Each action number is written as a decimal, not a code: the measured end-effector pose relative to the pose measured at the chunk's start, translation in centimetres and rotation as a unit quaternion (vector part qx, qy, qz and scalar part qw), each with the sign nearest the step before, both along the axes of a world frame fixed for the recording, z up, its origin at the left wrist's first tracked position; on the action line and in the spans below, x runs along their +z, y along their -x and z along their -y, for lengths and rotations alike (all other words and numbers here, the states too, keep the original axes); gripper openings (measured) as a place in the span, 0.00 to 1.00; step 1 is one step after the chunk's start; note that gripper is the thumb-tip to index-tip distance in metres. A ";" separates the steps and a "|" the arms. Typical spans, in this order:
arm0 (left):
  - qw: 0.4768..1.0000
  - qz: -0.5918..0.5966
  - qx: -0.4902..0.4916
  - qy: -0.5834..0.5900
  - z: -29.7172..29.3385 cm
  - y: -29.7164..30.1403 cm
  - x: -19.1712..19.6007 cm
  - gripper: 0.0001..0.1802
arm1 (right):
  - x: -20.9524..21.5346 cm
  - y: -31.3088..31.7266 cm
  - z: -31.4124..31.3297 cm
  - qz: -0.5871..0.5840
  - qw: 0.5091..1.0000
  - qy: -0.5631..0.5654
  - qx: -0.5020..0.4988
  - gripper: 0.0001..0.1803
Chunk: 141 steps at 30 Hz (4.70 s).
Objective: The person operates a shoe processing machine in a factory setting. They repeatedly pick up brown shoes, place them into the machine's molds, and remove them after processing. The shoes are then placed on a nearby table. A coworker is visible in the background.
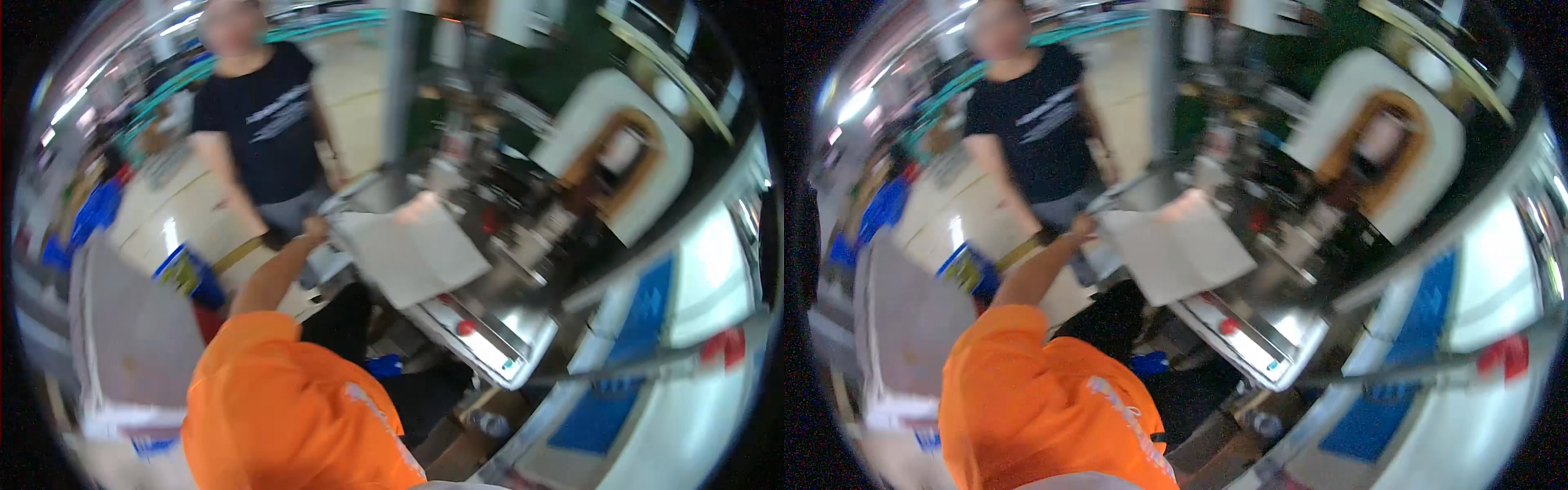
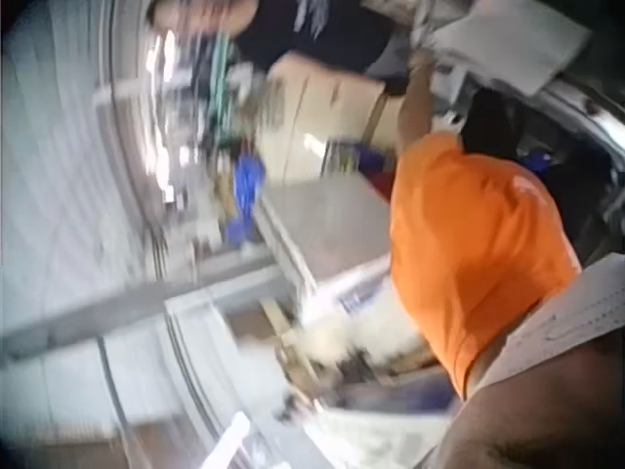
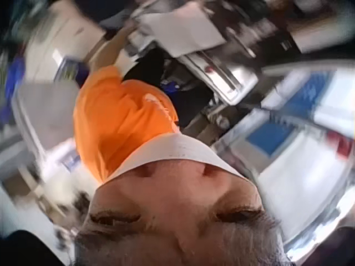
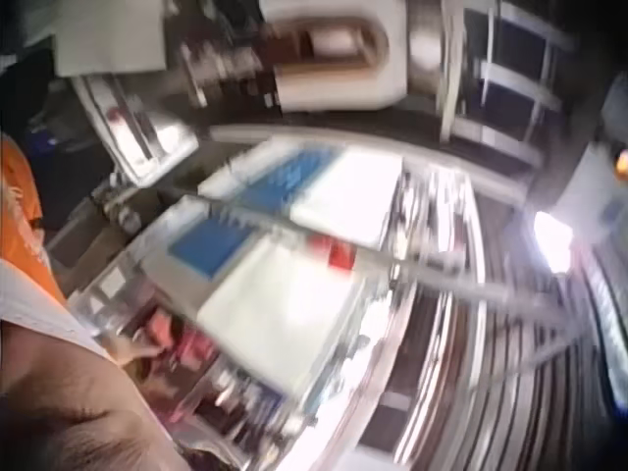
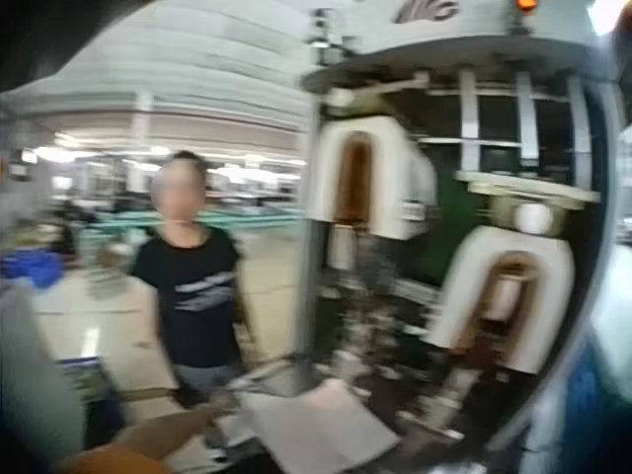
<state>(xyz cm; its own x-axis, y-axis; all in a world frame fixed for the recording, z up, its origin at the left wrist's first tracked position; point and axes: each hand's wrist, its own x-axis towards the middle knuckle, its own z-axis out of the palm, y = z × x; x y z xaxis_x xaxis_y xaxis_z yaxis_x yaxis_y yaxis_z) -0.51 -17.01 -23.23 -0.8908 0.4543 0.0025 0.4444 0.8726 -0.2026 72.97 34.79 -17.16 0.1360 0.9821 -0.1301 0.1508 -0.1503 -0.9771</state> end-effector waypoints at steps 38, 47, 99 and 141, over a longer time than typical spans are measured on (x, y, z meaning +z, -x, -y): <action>0.441 0.339 -0.375 -0.742 -5.9 -8.1 33.1 0.59 | 28.1 58.3 24.9 -0.370 0.611 0.071 0.696 0.27; 0.509 0.459 -0.286 -0.670 -12.0 -0.9 36.6 0.08 | 30.9 58.5 18.3 -0.348 0.624 -0.056 0.697 0.16; 0.790 -0.152 -0.368 -0.467 -21.6 -6.4 41.5 0.22 | 18.7 71.1 10.2 -0.595 0.589 0.163 0.522 0.23; 0.800 -0.141 -0.311 -0.493 -21.3 -5.9 39.6 0.29 | 19.2 71.5 12.3 -0.572 0.698 0.092 0.421 0.15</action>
<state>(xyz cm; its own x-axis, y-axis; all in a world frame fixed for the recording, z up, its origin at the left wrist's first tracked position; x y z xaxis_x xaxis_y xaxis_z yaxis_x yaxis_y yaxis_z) 5.43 4.34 16.40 -0.3932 0.4633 0.7942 0.9132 0.2971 0.2788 1.47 22.49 2.02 -0.7749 0.6044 0.1849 -0.6023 -0.6173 -0.5061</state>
